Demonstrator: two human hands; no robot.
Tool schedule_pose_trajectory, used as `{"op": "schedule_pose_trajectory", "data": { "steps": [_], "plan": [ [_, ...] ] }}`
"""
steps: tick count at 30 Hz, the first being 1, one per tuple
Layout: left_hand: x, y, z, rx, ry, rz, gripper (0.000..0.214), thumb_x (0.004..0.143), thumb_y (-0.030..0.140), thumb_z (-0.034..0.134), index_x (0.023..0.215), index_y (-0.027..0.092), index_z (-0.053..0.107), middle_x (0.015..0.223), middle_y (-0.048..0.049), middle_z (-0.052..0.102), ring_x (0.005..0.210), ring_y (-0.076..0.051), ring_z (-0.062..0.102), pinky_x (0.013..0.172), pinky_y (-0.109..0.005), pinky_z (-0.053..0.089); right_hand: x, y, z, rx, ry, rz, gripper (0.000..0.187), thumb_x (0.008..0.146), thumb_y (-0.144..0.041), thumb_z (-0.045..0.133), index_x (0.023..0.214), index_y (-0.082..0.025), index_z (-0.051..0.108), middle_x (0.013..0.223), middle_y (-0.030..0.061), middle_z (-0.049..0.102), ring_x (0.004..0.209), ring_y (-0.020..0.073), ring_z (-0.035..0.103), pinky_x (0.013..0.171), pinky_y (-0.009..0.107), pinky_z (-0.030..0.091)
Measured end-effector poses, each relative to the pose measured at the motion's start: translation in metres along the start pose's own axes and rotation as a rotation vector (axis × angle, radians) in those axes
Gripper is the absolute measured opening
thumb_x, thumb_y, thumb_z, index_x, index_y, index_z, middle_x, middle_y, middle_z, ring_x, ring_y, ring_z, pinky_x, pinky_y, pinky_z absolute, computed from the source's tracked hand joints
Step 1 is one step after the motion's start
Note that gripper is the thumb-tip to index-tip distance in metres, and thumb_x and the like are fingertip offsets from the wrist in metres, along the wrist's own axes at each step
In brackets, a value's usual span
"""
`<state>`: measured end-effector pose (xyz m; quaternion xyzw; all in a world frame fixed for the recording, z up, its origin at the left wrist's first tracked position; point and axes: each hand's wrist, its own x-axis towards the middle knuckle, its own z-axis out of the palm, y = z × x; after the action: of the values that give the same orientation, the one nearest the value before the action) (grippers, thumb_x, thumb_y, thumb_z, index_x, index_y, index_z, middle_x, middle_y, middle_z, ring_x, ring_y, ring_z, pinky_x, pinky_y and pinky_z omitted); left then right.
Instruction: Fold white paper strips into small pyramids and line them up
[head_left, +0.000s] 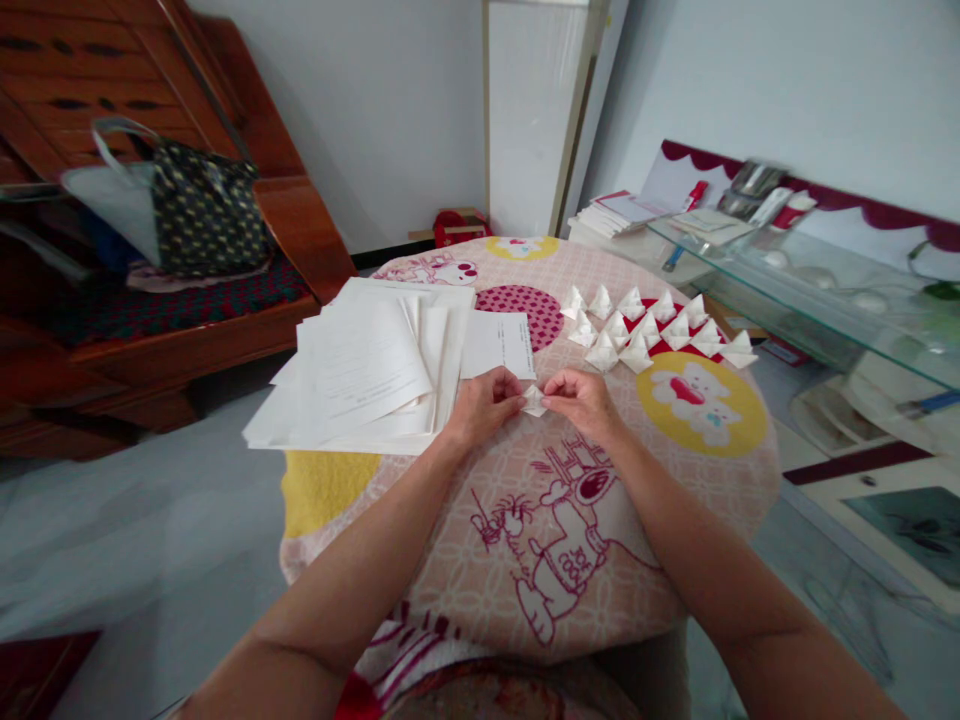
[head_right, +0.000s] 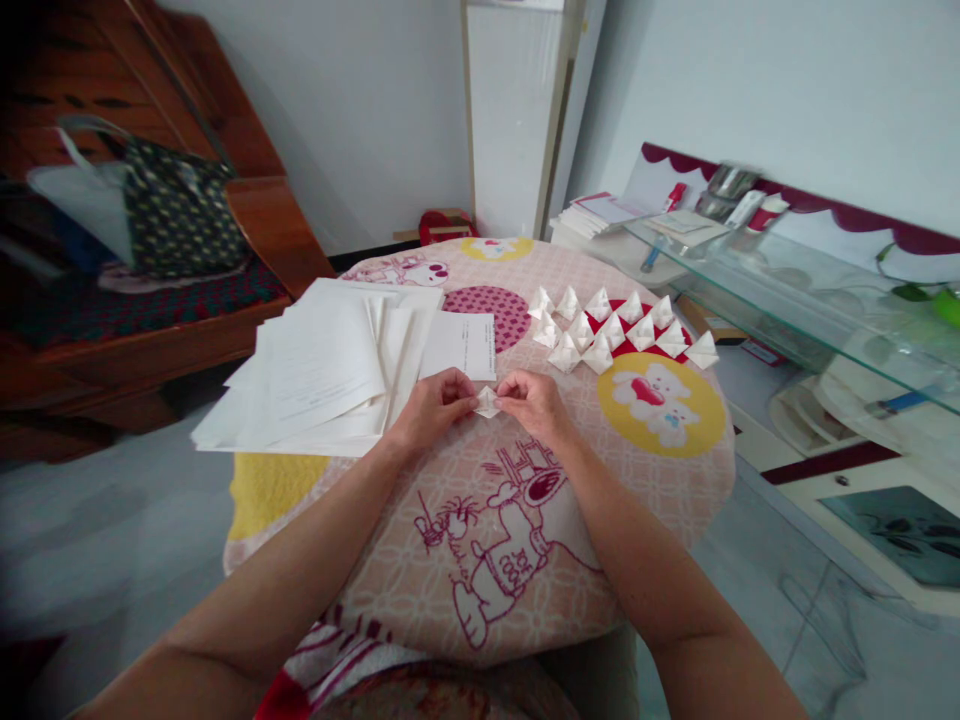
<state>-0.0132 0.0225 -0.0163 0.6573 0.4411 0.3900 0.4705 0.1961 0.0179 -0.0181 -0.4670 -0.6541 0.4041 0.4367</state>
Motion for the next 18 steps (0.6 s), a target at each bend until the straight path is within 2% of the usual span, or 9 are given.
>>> {"op": "schedule_pose_trajectory", "data": {
  "steps": [3,6,9,13,18],
  "plan": [
    [-0.001,0.001,0.0,0.229,-0.024,0.059,0.005,0.079,0.019,0.068,0.083,0.016,0.069,0.074,0.0001,0.07,0.066,-0.013,0.061,0.064,-0.025,0.044,0.0,0.001,0.0,-0.138,-0.01,-0.08,0.003,0.076,-0.019,0.074,0.079,-0.019,0.073,0.076,0.0016,0.072,0.068,0.0159,0.064,0.065,0.028,0.05],
    [-0.001,0.004,-0.001,0.399,-0.078,0.1,0.01,0.081,0.018,0.067,0.088,0.017,0.075,0.073,0.0002,0.07,0.065,-0.013,0.058,0.066,-0.026,0.043,0.0,0.0,0.0,-0.277,-0.045,-0.194,0.011,0.076,-0.009,0.072,0.076,-0.019,0.075,0.083,0.0036,0.073,0.077,0.0174,0.067,0.073,0.03,0.052],
    [-0.001,0.006,0.001,0.533,-0.063,0.128,0.017,0.078,0.016,0.07,0.093,0.019,0.077,0.077,-0.0008,0.07,0.069,-0.015,0.06,0.071,-0.027,0.045,0.001,0.0,0.0,-0.394,-0.095,-0.267,0.017,0.077,-0.003,0.07,0.077,-0.018,0.076,0.085,0.0046,0.072,0.081,0.0178,0.067,0.075,0.03,0.051],
    [-0.001,0.005,0.004,0.646,-0.013,0.101,0.02,0.075,0.015,0.073,0.095,0.018,0.078,0.09,-0.0041,0.071,0.078,-0.018,0.064,0.079,-0.03,0.05,0.002,0.004,0.0,-0.534,-0.129,-0.318,0.016,0.081,-0.003,0.07,0.078,-0.017,0.076,0.084,0.0046,0.069,0.082,0.0181,0.064,0.076,0.031,0.049],
    [0.001,0.006,0.01,0.76,-0.013,0.053,0.022,0.079,0.017,0.07,0.1,0.017,0.077,0.097,-0.0076,0.072,0.088,-0.022,0.067,0.084,-0.033,0.053,0.003,0.006,0.002,-0.652,-0.157,-0.333,0.016,0.082,-0.007,0.074,0.07,-0.017,0.071,0.079,0.0044,0.064,0.081,0.0191,0.061,0.075,0.031,0.047]
  ]
}}
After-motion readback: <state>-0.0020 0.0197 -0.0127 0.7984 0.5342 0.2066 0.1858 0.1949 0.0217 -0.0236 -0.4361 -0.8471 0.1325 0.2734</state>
